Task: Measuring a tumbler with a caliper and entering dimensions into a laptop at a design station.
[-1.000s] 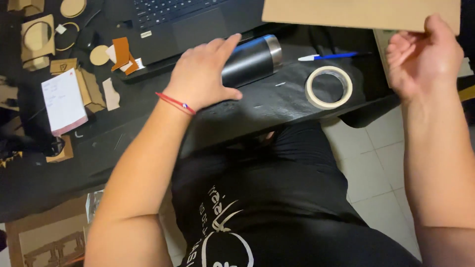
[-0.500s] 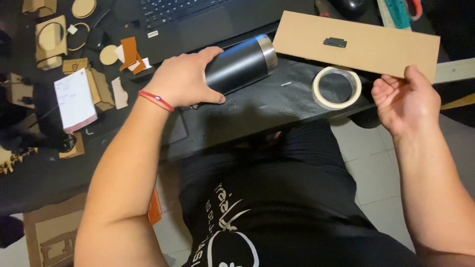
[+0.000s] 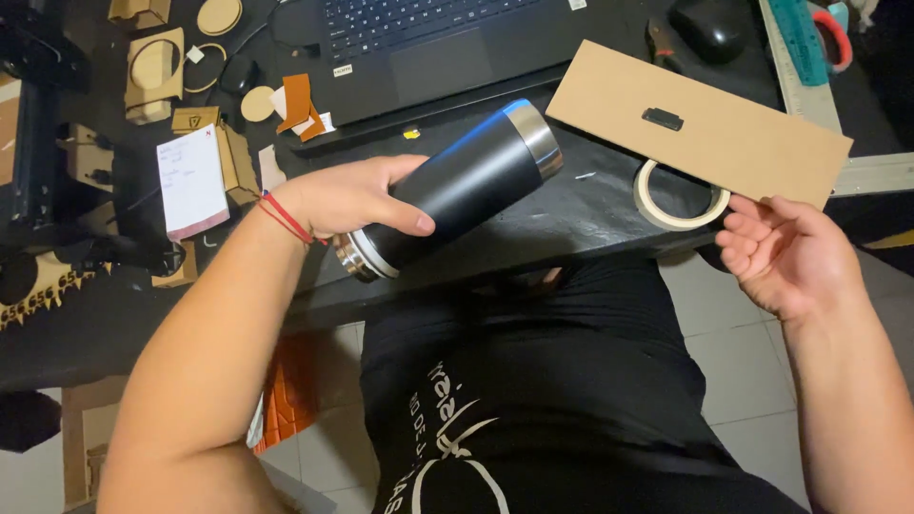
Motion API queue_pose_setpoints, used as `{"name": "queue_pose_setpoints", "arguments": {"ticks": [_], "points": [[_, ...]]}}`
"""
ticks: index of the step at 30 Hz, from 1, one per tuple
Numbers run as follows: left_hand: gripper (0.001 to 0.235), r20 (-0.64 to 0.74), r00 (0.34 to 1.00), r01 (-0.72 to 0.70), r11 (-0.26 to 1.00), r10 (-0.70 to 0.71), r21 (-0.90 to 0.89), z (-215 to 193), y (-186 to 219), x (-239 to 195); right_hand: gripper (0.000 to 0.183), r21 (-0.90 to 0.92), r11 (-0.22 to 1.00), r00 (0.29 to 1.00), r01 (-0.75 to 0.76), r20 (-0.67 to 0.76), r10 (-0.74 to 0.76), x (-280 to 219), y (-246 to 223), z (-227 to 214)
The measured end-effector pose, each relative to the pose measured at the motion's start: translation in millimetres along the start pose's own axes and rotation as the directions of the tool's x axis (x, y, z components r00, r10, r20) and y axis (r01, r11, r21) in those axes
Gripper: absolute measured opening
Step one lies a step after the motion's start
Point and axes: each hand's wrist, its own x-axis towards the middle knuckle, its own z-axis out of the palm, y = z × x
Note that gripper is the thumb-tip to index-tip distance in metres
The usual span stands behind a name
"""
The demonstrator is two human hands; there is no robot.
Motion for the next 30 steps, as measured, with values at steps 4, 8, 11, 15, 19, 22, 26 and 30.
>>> {"name": "queue_pose_setpoints", "arguments": {"ticks": [4,8,11,15,19,22,26,30], "points": [[0.078,0.043,0.985,-0.144,0.940,0.165,-0.308,19.7,-41.8,12.4,0.037,-0.048,0.999,0.999,0.007,0.049,-0.004,0.1,4.3,-10.6],[0.091,-0.078,0.972,-0.192,0.556,0.223,-0.809,65.6,-57.1,15.6,0.035,-0.112,0.993,0.999,0.025,-0.028,-0.028,-3.6,15.6,-12.8],[0.095,-0.249,0.889,-0.370,0.281,0.385,-0.886,109.7,-56.4,17.3,0.028,-0.271,0.936,0.968,0.224,-0.048,-0.245,-36.1,38.9,27.7],[0.083,-0.563,0.687,-0.551,-0.176,0.460,-0.816,168.1,-43.5,43.7,0.067,-0.231,0.858,0.841,0.459,0.425,-0.335,-83.9,78.6,105.3],[0.078,-0.748,0.484,-0.782,-0.159,0.454,-0.603,176.0,-18.1,70.3,0.110,-0.114,0.873,0.744,0.475,0.582,-0.329,-95.2,84.1,172.3],[0.083,-0.769,0.524,-0.843,0.091,0.367,-0.531,181.8,-35.6,104.5,0.096,-0.022,0.867,0.782,0.498,0.443,-0.438,-90.4,76.3,202.2],[0.070,-0.803,0.517,-0.856,0.190,0.296,-0.481,177.5,-90.3,147.8,0.069,0.145,0.843,0.752,0.517,0.393,-0.529,-60.0,59.9,200.0],[0.009,-0.879,0.356,-0.776,0.624,0.317,-0.089,127.8,-46.1,56.9,0.080,-0.022,0.885,0.783,0.465,0.477,-0.400,-70.1,9.3,211.0]]}}
